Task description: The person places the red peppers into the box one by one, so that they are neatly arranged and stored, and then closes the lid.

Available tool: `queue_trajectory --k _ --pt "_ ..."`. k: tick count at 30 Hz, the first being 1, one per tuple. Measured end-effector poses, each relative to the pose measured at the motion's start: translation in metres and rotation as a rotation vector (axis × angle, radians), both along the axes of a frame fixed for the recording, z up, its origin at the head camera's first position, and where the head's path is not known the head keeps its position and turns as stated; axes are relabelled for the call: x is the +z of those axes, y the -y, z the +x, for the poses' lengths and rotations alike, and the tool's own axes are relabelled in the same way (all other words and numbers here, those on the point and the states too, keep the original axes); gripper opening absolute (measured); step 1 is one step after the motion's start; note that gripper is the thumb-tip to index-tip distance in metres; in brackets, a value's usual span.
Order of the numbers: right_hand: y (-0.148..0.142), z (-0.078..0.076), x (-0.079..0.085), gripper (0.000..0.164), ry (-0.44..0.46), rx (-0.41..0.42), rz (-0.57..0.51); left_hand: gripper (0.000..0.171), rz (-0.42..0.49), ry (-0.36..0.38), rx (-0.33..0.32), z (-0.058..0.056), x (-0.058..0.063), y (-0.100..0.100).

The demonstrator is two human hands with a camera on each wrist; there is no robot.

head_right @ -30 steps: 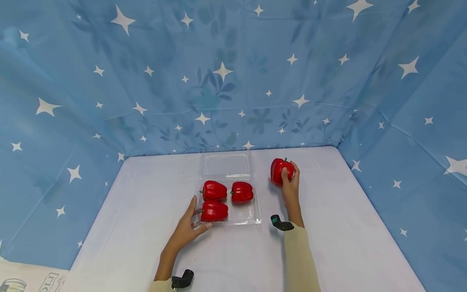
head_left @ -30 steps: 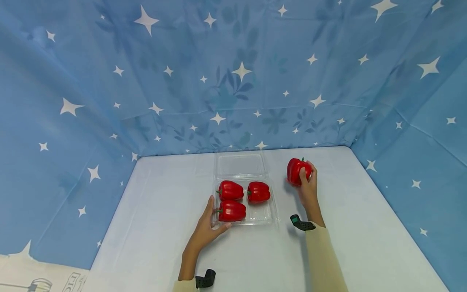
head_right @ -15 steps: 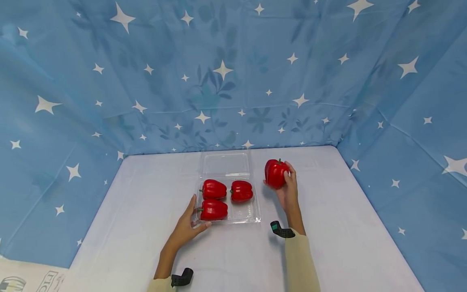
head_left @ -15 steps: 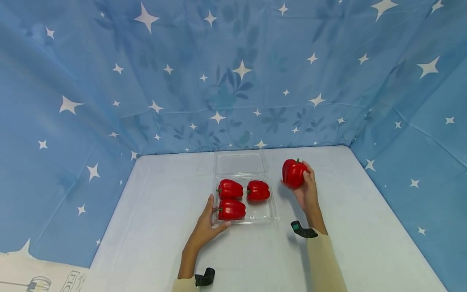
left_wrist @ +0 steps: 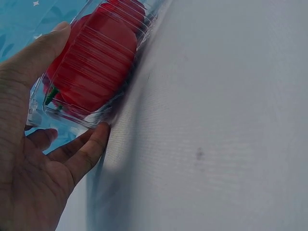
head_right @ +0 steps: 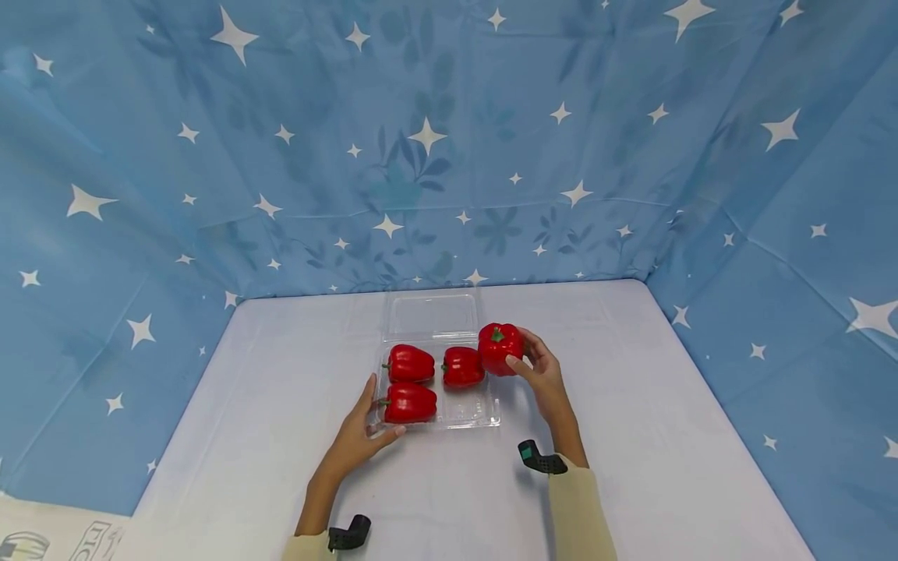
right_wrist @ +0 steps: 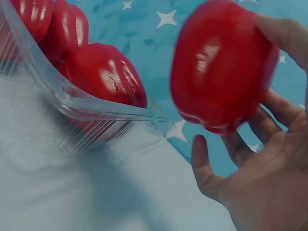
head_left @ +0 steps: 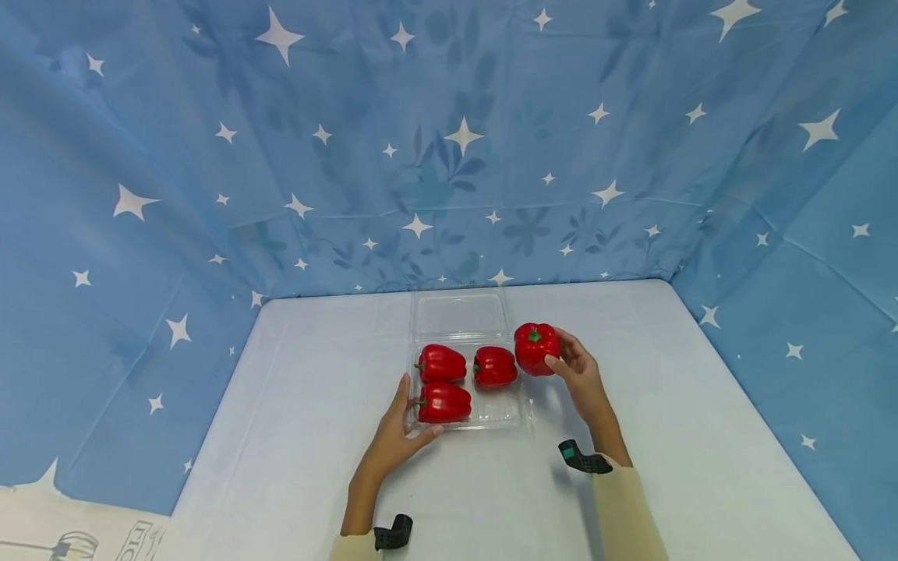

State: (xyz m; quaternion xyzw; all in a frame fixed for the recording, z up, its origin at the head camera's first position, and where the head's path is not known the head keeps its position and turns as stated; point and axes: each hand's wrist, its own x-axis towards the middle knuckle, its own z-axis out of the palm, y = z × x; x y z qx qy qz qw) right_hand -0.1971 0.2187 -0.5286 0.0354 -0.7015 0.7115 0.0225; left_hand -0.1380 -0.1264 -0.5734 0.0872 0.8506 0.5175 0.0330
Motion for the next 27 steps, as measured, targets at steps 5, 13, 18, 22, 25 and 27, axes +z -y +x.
queue_trajectory --k 5,13,18,22,25,27 --pt "0.003 0.007 0.003 0.065 -0.045 0.108 0.107 0.11 0.002 0.015 0.0 -0.001 0.0 0.001" --pt "0.009 0.012 0.009 0.062 -0.116 0.198 0.181 0.109 0.008 0.003 -0.004 0.0 0.0 0.0" --pt "0.015 0.016 0.011 0.065 -0.129 0.194 0.342 0.109 0.011 0.007 -0.001 0.0 0.0 -0.001" --pt "0.021 0.022 0.013 0.071 -0.14 0.194 0.416 0.109 0.011 0.001 -0.001 -0.001 -0.001 -0.001" --pt "0.024 0.026 0.014 0.071 -0.163 0.2 0.455 0.109 0.013 -0.002 -0.004 -0.002 -0.001 0.0" --pt "0.026 0.028 0.014 0.07 -0.178 0.206 0.483 0.108 0.011 -0.001 -0.003 -0.002 -0.002 0.0"
